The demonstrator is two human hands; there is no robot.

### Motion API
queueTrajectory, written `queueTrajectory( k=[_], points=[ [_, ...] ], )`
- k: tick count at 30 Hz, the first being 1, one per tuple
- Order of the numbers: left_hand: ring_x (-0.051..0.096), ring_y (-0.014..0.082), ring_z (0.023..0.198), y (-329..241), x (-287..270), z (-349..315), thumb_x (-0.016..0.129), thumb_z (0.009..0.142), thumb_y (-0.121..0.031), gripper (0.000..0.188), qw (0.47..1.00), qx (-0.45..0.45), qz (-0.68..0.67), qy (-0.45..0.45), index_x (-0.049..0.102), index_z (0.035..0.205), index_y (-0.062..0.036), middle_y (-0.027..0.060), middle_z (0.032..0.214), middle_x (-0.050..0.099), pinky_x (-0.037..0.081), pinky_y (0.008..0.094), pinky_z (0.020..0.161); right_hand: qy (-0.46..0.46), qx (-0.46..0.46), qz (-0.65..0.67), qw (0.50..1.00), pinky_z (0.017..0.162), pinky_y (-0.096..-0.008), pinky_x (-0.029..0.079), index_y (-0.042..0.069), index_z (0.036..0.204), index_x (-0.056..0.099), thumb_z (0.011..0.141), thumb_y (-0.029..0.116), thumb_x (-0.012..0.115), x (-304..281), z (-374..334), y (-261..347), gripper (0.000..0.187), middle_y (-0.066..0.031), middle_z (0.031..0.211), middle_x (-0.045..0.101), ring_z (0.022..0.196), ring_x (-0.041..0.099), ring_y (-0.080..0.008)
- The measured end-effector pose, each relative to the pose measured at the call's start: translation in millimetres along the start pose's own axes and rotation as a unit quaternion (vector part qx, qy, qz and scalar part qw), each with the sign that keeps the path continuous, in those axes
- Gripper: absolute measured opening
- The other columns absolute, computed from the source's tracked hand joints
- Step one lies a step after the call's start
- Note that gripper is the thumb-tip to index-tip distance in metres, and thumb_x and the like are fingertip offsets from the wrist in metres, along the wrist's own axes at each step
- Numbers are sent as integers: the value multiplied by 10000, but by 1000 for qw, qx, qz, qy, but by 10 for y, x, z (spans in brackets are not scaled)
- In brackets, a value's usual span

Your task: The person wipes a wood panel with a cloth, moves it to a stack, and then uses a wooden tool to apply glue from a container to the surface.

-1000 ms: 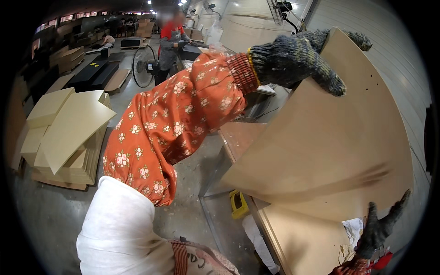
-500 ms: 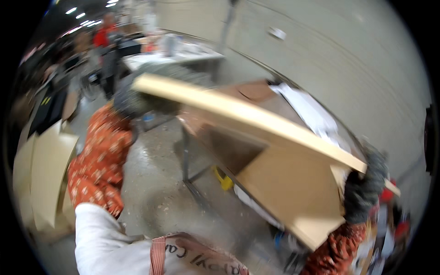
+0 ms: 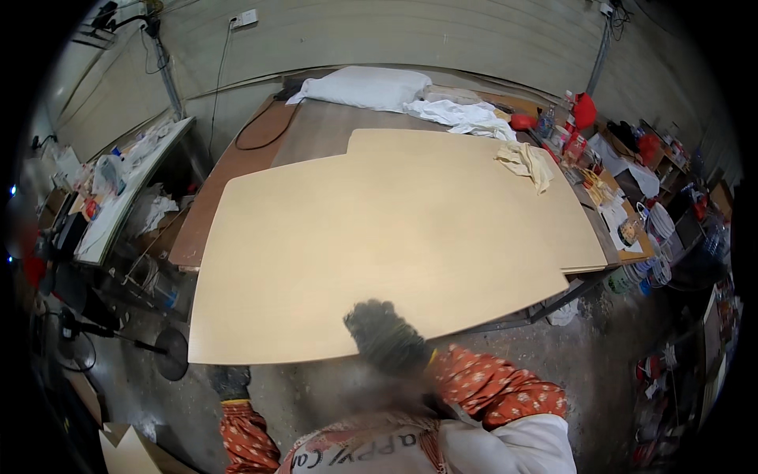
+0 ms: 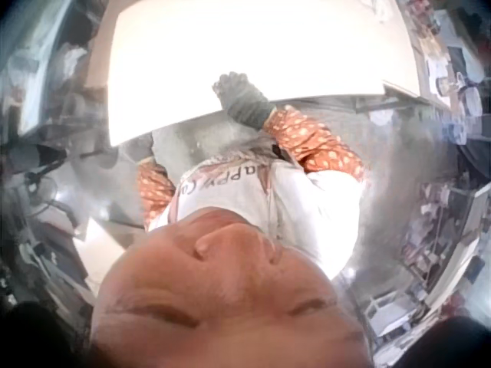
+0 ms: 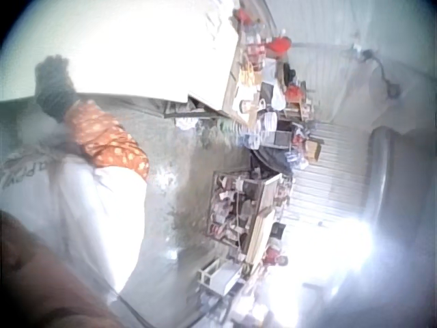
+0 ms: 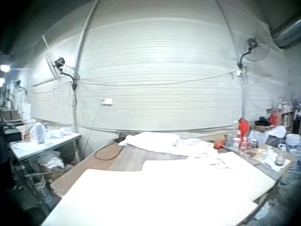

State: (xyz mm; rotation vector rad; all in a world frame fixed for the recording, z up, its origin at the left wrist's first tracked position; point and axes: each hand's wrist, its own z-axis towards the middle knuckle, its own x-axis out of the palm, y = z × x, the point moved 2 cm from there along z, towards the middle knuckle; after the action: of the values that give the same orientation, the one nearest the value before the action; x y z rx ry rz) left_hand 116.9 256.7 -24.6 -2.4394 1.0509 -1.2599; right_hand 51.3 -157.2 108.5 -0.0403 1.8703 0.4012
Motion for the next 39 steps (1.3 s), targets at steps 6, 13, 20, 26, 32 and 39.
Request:
queueTrajectory(
  k=[6, 13, 20, 26, 32, 39],
  points=[
    [552, 291, 1063, 63, -27, -345, 480, 932, -257, 375, 947, 80, 282, -134, 502, 1216, -13, 136, 1218, 563, 454, 415, 912, -122, -22, 46, 991, 893, -456, 427, 12, 1141, 550, 831, 145, 470, -1, -83, 269, 347, -166, 1103, 555, 1030, 519, -341],
    [546, 222, 1020, -1009, -338, -124, 469, 957, -282, 403, 834, 226, 469, -182, 474, 1228, 17, 112, 1185, 546, 471, 327, 868, 4, -123, 226, 966, 1091, -530, 170, 80, 1258, 506, 840, 517, 516, -46, 194, 6, 605, -195, 1348, 436, 1283, 364, -339],
    [521, 223, 1083, -1421, -468, 266, 437, 979, -262, 404, 942, 144, 269, -141, 455, 1266, 22, 110, 1240, 522, 451, 326, 917, -82, 246, 39, 965, 1062, -492, 233, 55, 1244, 516, 836, 481, 561, 215, -36, -1471, 592, -220, 1294, 445, 1220, 381, -371],
    [493, 257, 1173, -1544, -840, 706, 437, 957, -348, 503, 762, 139, 592, -223, 441, 1306, 15, 180, 1309, 491, 398, 316, 993, -130, 457, -226, 851, 1061, -620, 85, 190, 1417, 320, 772, 535, 597, -271, -616, -2454, 783, -222, 1464, 234, 1356, 202, -388],
    [539, 343, 1088, -1453, -909, 961, 359, 961, -377, 491, 249, 185, 943, -117, 535, 1224, -2, 198, 1192, 571, 422, 367, 952, -135, 652, -242, 705, 982, -582, 307, 295, 1414, 304, 745, 576, 616, -1008, -1366, -2810, 790, -203, 1413, 343, 1229, 406, -395],
    [500, 365, 1092, -729, 1337, 1314, 591, 843, -244, 442, 328, 308, 889, -80, 508, 1246, -83, 195, 1189, 537, 394, 435, 948, -220, 753, -79, 615, 791, -414, 476, 183, 1183, 558, 854, 419, 551, -908, -2662, -2977, 405, -131, 993, 657, 880, 632, -301]
  ],
)
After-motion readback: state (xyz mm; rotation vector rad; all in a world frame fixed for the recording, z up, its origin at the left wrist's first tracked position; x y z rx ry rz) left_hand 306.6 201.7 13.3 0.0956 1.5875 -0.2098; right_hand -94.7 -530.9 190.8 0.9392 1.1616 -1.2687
